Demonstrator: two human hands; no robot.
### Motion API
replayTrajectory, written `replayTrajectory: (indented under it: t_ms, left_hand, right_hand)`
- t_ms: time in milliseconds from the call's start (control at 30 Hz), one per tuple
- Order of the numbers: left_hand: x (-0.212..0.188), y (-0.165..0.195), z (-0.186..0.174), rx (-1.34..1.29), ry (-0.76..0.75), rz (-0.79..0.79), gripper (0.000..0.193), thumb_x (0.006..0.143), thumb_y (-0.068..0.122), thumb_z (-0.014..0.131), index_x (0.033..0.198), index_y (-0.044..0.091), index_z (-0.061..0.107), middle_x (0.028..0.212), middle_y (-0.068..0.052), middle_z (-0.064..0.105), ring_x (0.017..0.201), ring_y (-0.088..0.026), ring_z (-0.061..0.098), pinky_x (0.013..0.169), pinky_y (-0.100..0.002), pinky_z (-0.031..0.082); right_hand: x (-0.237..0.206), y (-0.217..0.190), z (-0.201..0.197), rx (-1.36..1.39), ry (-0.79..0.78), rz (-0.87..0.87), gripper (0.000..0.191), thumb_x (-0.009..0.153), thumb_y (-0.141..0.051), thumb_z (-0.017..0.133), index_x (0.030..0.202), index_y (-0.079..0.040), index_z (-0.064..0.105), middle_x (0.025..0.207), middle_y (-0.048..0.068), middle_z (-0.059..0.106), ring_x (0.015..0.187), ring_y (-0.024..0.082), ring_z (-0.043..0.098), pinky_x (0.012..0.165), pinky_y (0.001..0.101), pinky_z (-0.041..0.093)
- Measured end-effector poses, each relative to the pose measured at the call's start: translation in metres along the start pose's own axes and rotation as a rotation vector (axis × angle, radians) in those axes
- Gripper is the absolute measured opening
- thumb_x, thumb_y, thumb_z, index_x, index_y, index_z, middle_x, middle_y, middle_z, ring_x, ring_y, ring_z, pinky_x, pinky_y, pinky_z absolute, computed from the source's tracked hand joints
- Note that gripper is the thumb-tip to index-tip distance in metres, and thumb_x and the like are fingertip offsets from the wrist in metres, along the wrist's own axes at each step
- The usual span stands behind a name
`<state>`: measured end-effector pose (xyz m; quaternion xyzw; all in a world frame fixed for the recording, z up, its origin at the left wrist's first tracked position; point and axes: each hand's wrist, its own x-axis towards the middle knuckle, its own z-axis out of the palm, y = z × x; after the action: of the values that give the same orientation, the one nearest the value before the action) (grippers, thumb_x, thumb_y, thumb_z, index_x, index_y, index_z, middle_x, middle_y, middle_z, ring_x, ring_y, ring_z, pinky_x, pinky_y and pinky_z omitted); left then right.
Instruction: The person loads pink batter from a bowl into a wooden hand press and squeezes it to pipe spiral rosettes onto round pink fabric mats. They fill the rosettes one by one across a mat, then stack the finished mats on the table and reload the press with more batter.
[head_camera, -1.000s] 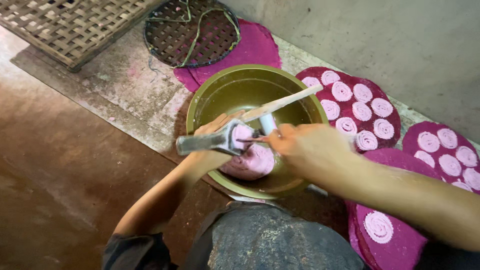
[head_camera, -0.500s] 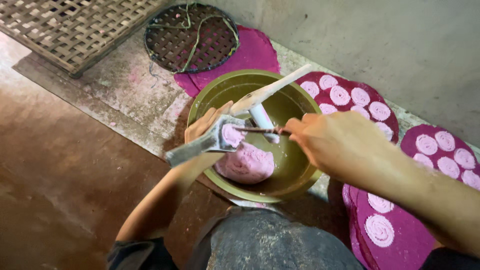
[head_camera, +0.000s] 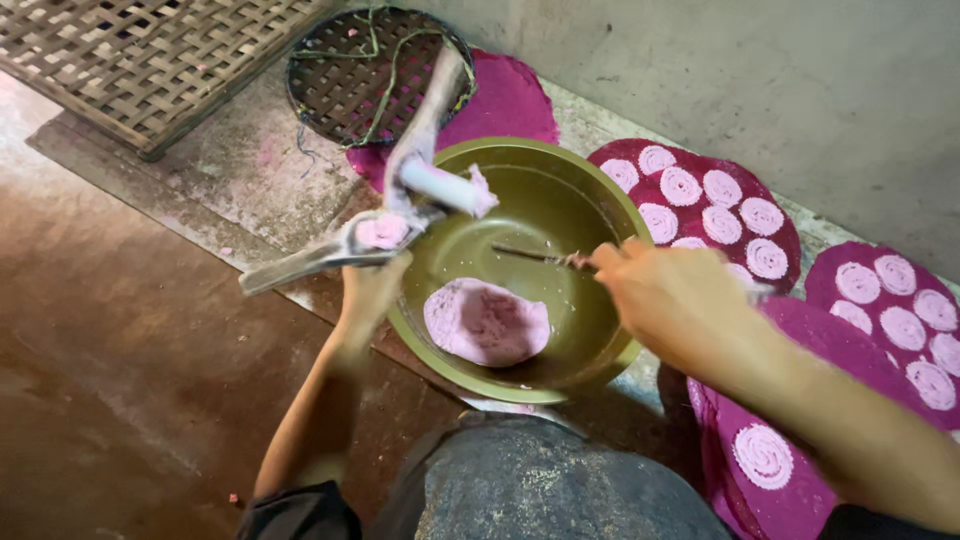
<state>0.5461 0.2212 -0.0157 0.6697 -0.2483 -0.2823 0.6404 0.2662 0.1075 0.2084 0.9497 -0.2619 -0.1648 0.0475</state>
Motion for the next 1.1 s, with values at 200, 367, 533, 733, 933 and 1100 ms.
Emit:
replayTrajectory:
  t_ms: [200,367,533,733,933,1100]
  left_hand:
    - [-0.019,-0.025,0.026,-0.776,-0.356,-0.180,0.027,0.090,0.006,0.061,0.116,-0.003,0.064,0.092,-0.012,0.067,0.081,-0.018,0.066,0.072,-0.030,0.054]
    - [-0.079,0.009,0.060,-1.057,-0.882,-0.346,0.059,0.075,-0.006,0.068,0.134,0.000,0.061,0.098,-0.010,0.063,0.086,-0.019,0.066,0.070,-0.035,0.056]
    - [-0.088,0.016,0.090,-0.644,-0.798,-0.344,0.053,0.074,-0.013,0.065,0.124,0.002,0.060,0.112,-0.012,0.069,0.099,-0.021,0.071,0.085,-0.033,0.061]
    - [-0.096,0.037,0.088,-0.246,-0.742,0.128,0.046,0.083,-0.004,0.073,0.127,-0.001,0.060,0.112,-0.012,0.067,0.101,-0.019,0.063,0.085,-0.033,0.052]
    - [-0.131,0.122,0.104,0.230,-0.869,0.421,0.034,0.079,0.022,0.084,0.103,0.006,0.065,0.092,-0.006,0.071,0.085,-0.016,0.069,0.076,-0.031,0.057]
    - [-0.158,0.149,0.131,0.290,-1.033,0.316,0.032,0.079,0.030,0.081,0.100,0.010,0.067,0.091,-0.005,0.071,0.086,-0.019,0.069,0.076,-0.034,0.055]
  right_hand:
    - [0.078,-0.015,0.099,0.597,0.164,-0.388,0.029,0.096,-0.011,0.054,0.124,-0.012,0.060,0.123,0.021,0.066,0.114,0.037,0.065,0.095,0.0468,0.054]
    - [0.073,-0.006,0.095,1.994,0.495,-0.750,0.075,0.096,-0.060,0.067,0.148,-0.011,0.043,0.135,0.010,0.053,0.126,0.022,0.054,0.105,0.0354,0.049]
    - [0.033,0.004,0.092,2.211,0.721,-0.777,0.071,0.100,-0.055,0.069,0.125,0.009,0.053,0.105,0.017,0.056,0.092,0.028,0.061,0.078,0.0390,0.054]
    - [-0.027,0.037,0.128,1.372,1.259,-0.529,0.052,0.104,-0.047,0.064,0.135,-0.008,0.048,0.117,0.020,0.065,0.096,0.028,0.069,0.082,0.0396,0.058]
    - [-0.079,0.042,0.113,0.820,1.239,-0.612,0.052,0.103,-0.033,0.059,0.148,-0.020,0.037,0.114,0.025,0.064,0.091,0.033,0.068,0.076,0.0428,0.058]
    - [-0.130,0.035,0.106,0.475,1.249,-0.667,0.053,0.099,-0.040,0.070,0.139,-0.019,0.042,0.105,0.023,0.069,0.083,0.039,0.075,0.069,0.0429,0.064]
